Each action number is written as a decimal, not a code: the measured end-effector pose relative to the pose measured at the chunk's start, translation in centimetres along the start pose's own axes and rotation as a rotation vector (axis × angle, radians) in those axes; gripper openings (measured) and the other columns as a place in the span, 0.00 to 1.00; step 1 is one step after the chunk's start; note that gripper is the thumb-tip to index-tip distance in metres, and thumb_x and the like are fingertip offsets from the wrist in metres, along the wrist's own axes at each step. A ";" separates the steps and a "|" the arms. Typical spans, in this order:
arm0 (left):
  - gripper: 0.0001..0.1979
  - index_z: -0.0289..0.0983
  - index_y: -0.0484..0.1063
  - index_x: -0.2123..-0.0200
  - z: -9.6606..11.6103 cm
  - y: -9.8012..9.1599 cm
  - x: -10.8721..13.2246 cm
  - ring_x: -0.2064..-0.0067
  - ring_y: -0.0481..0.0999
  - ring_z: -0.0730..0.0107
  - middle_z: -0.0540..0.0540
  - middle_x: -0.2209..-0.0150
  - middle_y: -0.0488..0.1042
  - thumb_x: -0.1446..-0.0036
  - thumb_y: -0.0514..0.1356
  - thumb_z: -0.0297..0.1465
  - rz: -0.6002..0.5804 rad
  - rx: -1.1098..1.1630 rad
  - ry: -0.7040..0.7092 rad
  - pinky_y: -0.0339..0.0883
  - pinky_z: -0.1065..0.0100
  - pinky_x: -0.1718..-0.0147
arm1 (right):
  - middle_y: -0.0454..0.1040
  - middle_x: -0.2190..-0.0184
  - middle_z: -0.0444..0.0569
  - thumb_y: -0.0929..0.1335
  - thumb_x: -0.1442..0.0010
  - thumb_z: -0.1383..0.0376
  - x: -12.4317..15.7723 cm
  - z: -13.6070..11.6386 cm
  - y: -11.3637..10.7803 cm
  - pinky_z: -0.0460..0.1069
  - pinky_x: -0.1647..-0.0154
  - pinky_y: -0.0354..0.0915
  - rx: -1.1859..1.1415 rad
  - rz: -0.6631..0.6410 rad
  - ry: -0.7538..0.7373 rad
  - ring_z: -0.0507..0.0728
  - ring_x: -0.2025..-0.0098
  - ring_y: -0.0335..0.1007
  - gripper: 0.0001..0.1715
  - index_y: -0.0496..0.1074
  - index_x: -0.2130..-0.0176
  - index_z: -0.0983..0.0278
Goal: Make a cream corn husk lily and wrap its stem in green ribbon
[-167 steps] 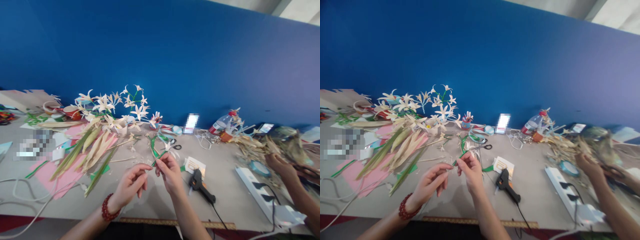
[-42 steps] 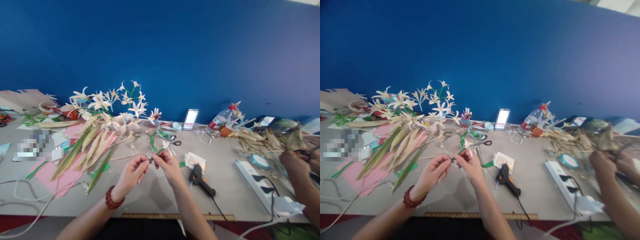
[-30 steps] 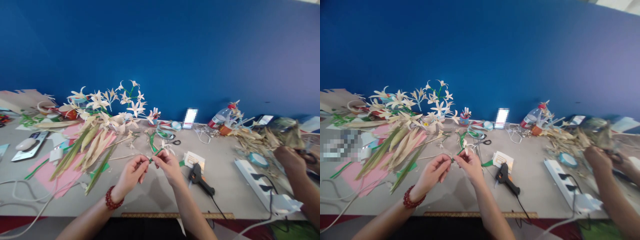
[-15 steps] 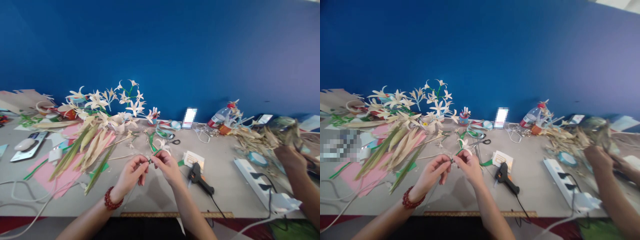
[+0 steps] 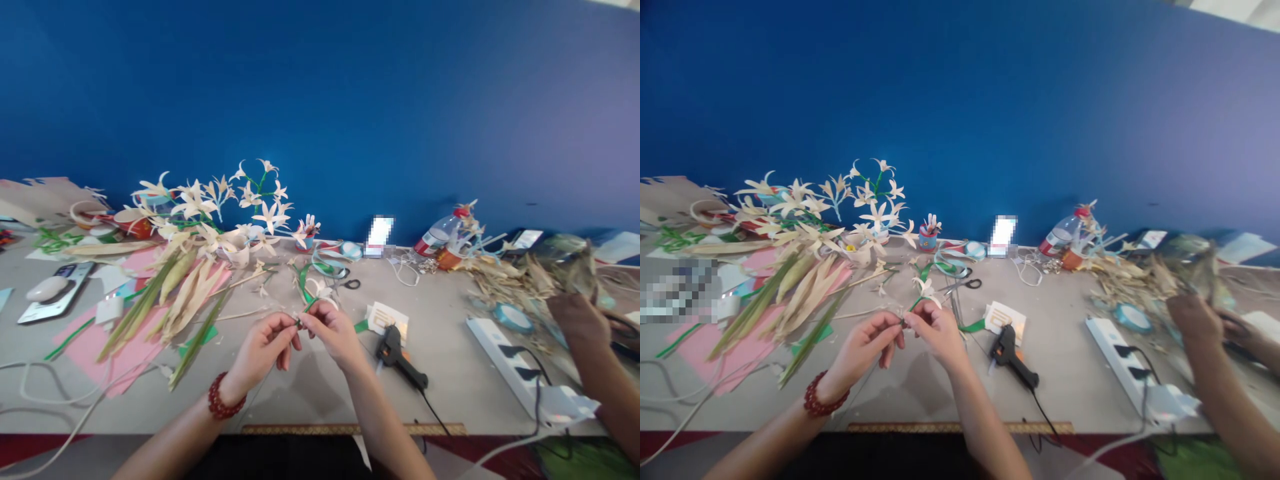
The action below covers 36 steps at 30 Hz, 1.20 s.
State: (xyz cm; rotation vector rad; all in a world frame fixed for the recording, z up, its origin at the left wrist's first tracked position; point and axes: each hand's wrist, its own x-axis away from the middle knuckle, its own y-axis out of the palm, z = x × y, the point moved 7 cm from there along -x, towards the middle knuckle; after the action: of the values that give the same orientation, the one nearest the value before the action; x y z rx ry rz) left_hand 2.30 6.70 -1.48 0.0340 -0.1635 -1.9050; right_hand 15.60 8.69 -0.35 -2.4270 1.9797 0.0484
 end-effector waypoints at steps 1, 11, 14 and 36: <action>0.11 0.35 0.68 0.67 0.0 0.0 0.0 0.84 0.68 0.82 0.49 0.73 0.75 0.38 0.57 0.37 0.005 0.000 -0.002 0.58 0.76 0.85 | 0.71 0.76 0.43 0.71 0.42 0.55 0.0 0.0 0.0 0.45 0.73 0.63 0.009 0.000 -0.001 0.51 0.73 0.65 0.15 0.70 0.71 0.63; 0.12 0.35 0.68 0.69 0.1 0.0 0.1 0.84 0.68 0.81 0.50 0.74 0.76 0.39 0.57 0.38 0.041 -0.008 -0.004 0.60 0.77 0.85 | 0.69 0.77 0.41 0.71 0.42 0.54 0.0 0.3 -0.2 0.45 0.73 0.61 0.032 0.023 0.003 0.50 0.75 0.63 0.16 0.69 0.71 0.63; 0.12 0.35 0.69 0.68 0.0 0.0 0.1 0.84 0.69 0.81 0.50 0.73 0.76 0.38 0.57 0.38 0.049 -0.020 0.014 0.60 0.76 0.84 | 0.68 0.77 0.41 0.72 0.42 0.54 0.0 0.3 -0.2 0.45 0.73 0.61 0.015 0.037 0.002 0.50 0.76 0.62 0.17 0.69 0.72 0.63; 0.09 0.36 0.69 0.66 -1.0 0.3 -0.6 0.84 0.69 0.80 0.52 0.73 0.75 0.39 0.58 0.36 0.040 0.013 -0.022 0.58 0.77 0.86 | 0.69 0.47 0.59 0.66 0.41 0.59 15.3 5.3 -19.4 0.64 0.43 0.64 1.098 0.518 0.058 0.67 0.44 0.65 0.25 0.66 0.46 0.64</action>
State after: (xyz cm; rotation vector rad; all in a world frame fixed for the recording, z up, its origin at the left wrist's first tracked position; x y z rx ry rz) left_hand 2.89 7.06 -2.47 0.0185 -0.1901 -1.8646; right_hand 37.61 -2.29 -6.38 -1.2250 1.8254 -0.8494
